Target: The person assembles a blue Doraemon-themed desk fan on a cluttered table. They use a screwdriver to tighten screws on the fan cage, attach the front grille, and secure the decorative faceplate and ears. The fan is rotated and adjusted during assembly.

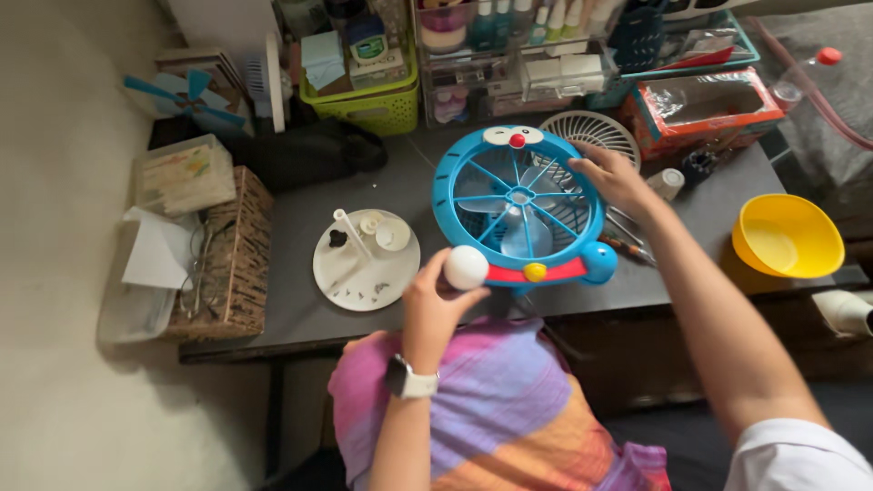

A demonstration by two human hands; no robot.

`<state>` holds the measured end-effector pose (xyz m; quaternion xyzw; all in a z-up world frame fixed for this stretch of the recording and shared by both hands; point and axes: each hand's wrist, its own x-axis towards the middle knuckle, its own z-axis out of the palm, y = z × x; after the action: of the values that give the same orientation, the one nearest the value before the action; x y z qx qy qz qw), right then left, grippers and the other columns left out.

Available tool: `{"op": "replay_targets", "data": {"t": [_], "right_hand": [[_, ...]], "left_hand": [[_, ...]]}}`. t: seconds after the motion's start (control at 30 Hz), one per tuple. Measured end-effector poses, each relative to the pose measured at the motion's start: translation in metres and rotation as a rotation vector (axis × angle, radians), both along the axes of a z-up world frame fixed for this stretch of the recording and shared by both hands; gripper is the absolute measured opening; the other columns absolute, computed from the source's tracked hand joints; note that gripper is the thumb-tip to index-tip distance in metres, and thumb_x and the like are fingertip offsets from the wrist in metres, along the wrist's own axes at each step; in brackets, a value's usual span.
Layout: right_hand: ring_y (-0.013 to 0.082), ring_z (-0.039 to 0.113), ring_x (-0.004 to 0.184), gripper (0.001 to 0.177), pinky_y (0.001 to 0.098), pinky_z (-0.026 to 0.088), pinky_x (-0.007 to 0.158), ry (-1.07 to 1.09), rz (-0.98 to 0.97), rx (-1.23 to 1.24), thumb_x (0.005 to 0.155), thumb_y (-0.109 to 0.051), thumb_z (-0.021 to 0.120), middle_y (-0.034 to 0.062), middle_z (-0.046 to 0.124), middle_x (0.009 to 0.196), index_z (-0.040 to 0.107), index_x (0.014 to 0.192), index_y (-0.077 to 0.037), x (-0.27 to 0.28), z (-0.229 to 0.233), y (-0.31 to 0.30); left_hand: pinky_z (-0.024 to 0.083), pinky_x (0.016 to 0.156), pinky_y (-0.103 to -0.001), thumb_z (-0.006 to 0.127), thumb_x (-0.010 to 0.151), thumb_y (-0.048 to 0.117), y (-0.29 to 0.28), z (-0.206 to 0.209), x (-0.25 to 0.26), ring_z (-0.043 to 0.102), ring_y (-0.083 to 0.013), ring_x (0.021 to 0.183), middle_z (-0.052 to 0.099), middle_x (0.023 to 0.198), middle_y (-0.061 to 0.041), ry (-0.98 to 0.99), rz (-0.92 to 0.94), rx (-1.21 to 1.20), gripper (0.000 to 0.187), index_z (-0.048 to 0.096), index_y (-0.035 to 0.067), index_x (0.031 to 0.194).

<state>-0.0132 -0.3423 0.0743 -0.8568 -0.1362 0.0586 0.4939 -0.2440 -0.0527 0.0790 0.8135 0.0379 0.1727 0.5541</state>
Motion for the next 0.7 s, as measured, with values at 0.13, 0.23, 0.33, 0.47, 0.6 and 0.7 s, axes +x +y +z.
{"op": "replay_targets", "data": {"t": [0.13, 0.23, 0.33, 0.47, 0.6, 0.7], "right_hand": [[0.0288, 0.07, 0.108, 0.053, 0.0402, 0.056, 0.089, -0.301, -0.028, -0.407, 0.101, -0.031, 0.066, 0.0212, 0.07, 0.123, 0.06, 0.148, -0.01, -0.005, 0.034, 0.011], [0.036, 0.064, 0.117, 0.054, 0.044, 0.053, 0.099, -0.702, 0.035, -0.393, 0.093, -0.026, 0.076, 0.0163, 0.065, 0.132, 0.062, 0.14, -0.005, -0.049, 0.055, 0.033], [0.029, 0.06, 0.128, 0.066, 0.0493, 0.041, 0.108, -0.476, 0.593, -0.288, 0.067, -0.028, 0.088, 0.0051, 0.067, 0.131, 0.066, 0.126, -0.012, -0.106, 0.065, 0.065], [0.0345, 0.047, 0.137, 0.083, 0.0571, 0.027, 0.115, -0.603, 0.771, -0.315, 0.066, -0.036, 0.088, 0.012, 0.06, 0.142, 0.059, 0.137, -0.005, -0.128, 0.075, 0.097], [0.0328, 0.049, 0.134, 0.071, 0.0443, 0.042, 0.11, -0.547, 0.852, -0.412, 0.068, -0.034, 0.085, 0.0048, 0.065, 0.137, 0.064, 0.132, -0.011, -0.118, 0.091, 0.112], [0.0293, 0.059, 0.118, 0.068, 0.0429, 0.046, 0.104, -0.361, 0.898, -0.535, 0.07, -0.039, 0.085, 0.0045, 0.066, 0.133, 0.065, 0.128, -0.011, -0.112, 0.098, 0.119]], "left_hand": [[0.06, 0.078, -0.037, 0.097, 0.066, 0.018, -0.011, 0.004, 0.002, 0.076, -0.0262, 0.091, 0.074, 0.104, -0.013, -0.137, 0.004, 0.098, 0.064, 0.068, 0.002, 0.12], [0.057, 0.088, -0.04, 0.096, 0.066, 0.017, -0.024, 0.002, 0.003, 0.071, -0.0336, 0.103, 0.067, 0.117, -0.017, -0.355, 0.031, 0.138, 0.066, 0.062, 0.001, 0.12], [0.061, 0.084, -0.034, 0.096, 0.066, 0.017, -0.032, -0.009, 0.005, 0.076, -0.0247, 0.099, 0.069, 0.12, -0.012, -0.062, 0.021, -0.096, 0.067, 0.063, 0.004, 0.123], [0.058, 0.098, -0.034, 0.09, 0.073, 0.007, -0.033, -0.042, 0.01, 0.072, -0.0207, 0.115, 0.07, 0.127, -0.012, -0.024, -0.092, -0.485, 0.068, 0.057, 0.0, 0.132], [0.058, 0.1, -0.035, 0.084, 0.078, -0.003, -0.038, -0.065, 0.008, 0.068, -0.0196, 0.116, 0.069, 0.128, -0.014, 0.01, -0.121, -0.858, 0.063, 0.059, -0.009, 0.135], [0.061, 0.095, -0.033, 0.083, 0.082, -0.002, -0.043, -0.068, 0.004, 0.07, -0.0187, 0.111, 0.073, 0.123, -0.016, 0.03, -0.048, -0.819, 0.06, 0.061, -0.01, 0.138]]}}
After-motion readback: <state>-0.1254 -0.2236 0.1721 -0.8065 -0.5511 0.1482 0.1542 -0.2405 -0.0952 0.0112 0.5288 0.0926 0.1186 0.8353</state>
